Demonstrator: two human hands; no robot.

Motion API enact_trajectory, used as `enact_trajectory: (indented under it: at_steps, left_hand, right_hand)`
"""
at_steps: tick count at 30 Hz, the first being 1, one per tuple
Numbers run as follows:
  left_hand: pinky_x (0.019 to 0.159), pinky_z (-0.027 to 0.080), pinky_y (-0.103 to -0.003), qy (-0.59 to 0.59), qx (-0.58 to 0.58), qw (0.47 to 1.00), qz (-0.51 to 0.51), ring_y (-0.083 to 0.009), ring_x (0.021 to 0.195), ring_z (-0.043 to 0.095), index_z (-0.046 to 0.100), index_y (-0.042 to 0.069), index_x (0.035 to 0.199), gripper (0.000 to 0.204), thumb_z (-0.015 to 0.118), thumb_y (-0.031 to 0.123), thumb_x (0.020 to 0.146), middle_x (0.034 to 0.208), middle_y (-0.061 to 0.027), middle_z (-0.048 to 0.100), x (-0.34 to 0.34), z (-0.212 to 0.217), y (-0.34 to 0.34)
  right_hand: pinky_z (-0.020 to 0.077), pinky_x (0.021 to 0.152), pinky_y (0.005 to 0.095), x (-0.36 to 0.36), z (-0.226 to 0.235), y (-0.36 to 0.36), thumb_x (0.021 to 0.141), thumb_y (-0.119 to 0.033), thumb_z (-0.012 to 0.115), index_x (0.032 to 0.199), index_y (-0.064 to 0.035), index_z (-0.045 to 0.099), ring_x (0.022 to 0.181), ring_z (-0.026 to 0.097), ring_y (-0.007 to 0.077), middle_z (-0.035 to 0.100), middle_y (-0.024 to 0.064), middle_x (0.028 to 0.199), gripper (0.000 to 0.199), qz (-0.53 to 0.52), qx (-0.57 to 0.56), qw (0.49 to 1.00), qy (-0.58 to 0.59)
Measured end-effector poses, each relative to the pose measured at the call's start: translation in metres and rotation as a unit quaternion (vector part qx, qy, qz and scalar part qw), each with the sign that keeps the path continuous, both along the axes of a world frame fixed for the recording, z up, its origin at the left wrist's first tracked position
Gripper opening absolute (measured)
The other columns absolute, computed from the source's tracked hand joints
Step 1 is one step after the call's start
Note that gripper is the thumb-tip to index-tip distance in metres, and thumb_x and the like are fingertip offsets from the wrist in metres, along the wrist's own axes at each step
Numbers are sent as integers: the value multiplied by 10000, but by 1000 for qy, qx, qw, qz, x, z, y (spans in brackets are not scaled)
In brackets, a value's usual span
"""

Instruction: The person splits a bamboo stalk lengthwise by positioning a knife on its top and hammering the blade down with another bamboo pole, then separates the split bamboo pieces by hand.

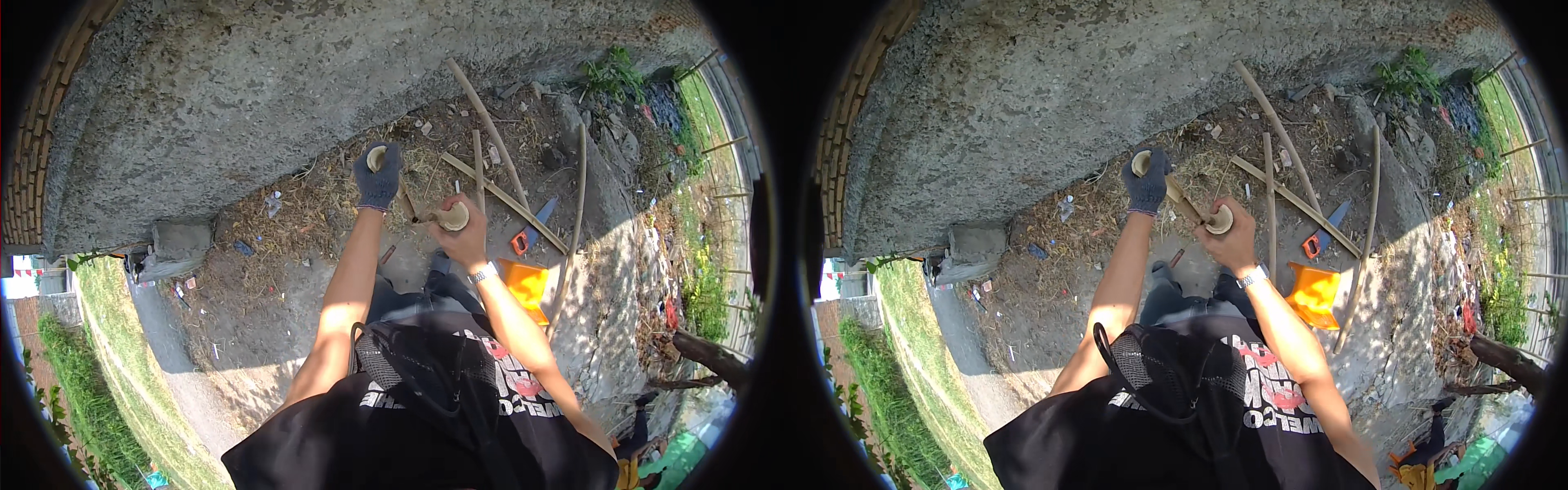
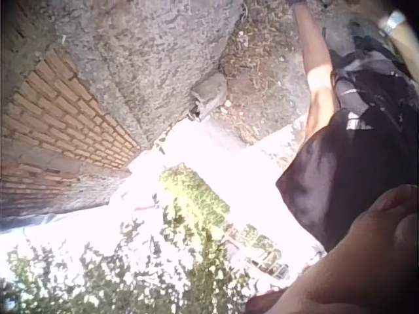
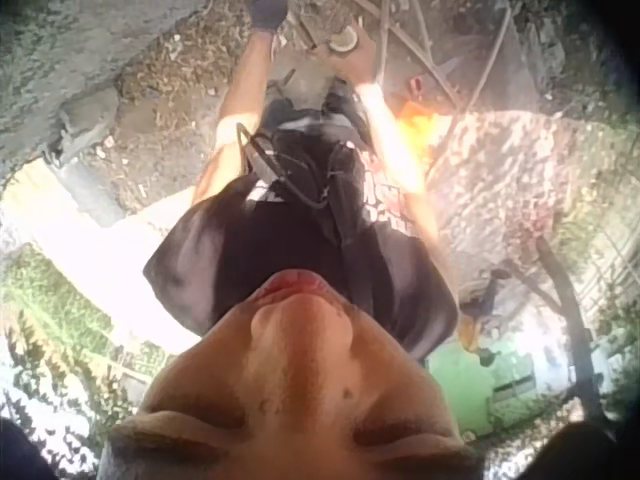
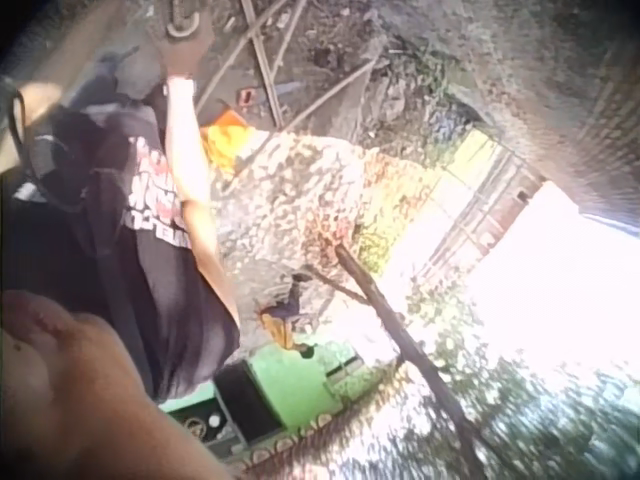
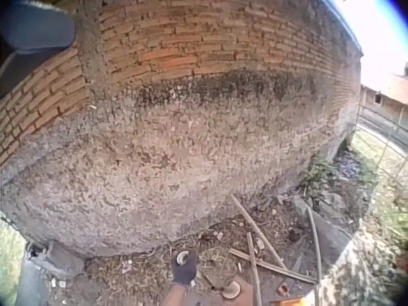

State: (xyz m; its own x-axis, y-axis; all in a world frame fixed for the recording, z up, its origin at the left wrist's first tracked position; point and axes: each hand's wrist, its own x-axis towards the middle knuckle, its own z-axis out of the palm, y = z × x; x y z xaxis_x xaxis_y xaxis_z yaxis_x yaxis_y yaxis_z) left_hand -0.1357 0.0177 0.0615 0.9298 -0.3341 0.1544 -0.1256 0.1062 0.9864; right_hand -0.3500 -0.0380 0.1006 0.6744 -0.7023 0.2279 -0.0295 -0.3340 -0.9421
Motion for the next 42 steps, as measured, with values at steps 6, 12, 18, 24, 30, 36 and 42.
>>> enact_trajectory:
  at_steps: [6, 12, 18, 24, 30, 36, 42]
  left_hand:
    - [547, 466, -272, 70, -12, 996, -60, -81, 605, 587, 685, 55, 810, 177, 722, 149, 956, 678, 8, 642, 12, 21, -29]
    - [545, 456, -290, 57, 11, 992, -113, -93, 587, 574, 659, 49, 749, 255, 709, 168, 968, 665, -8, 639, 38, 16, -43]
    - [536, 442, -302, 71, -34, 992, -102, -116, 560, 559, 614, 34, 722, 275, 681, 115, 976, 654, -20, 613, 55, 24, -46]
    - [524, 440, -313, 75, -66, 993, -60, -130, 550, 550, 557, 44, 759, 247, 701, 100, 951, 662, -31, 600, 100, 11, -48]
    - [498, 450, -338, -44, -23, 972, 230, -179, 546, 558, 636, 24, 868, 143, 677, 138, 945, 757, -69, 670, 248, -33, 162]
    - [691, 523, -397, 37, -22, 963, 265, -206, 632, 595, 580, 48, 726, 343, 662, 283, 962, 679, -78, 630, 207, -11, 95]
    - [728, 552, -386, 57, -1, 979, 196, -202, 661, 622, 582, 39, 754, 338, 657, 296, 960, 716, -86, 649, 163, -10, 85]
  right_hand:
    - [571, 757, 342, -41, -9, -12, 686, -90, 789, 944, -60, 608, 818, 726, 248, 711, 97, 901, 316, -62, -19, 998, 22]
    - [582, 775, 346, -69, -7, -8, 687, -81, 786, 946, -51, 613, 836, 744, 257, 735, 111, 928, 313, -99, -25, 995, 19]
    - [597, 778, 358, -85, -10, -2, 640, -89, 781, 922, -39, 601, 828, 745, 293, 738, 126, 930, 338, -122, -38, 990, 53]
    - [590, 744, 366, -96, -8, 1, 659, -114, 790, 880, -52, 583, 856, 737, 279, 681, 117, 897, 309, -101, -127, 986, 30]
    - [531, 1038, 490, -394, -72, -17, 786, 79, 668, 968, -91, 504, 1068, 664, 310, 639, 102, 933, 298, -470, 202, 857, -59]
    - [428, 1119, 515, -253, -60, -84, 807, -154, 680, 1184, -61, 461, 1165, 622, 340, 623, 147, 1154, 445, -286, 168, 934, -131]
    - [473, 1063, 481, -168, -61, -136, 722, -89, 608, 1156, -26, 492, 1086, 643, 327, 627, 162, 1108, 453, -178, 122, 966, -141]
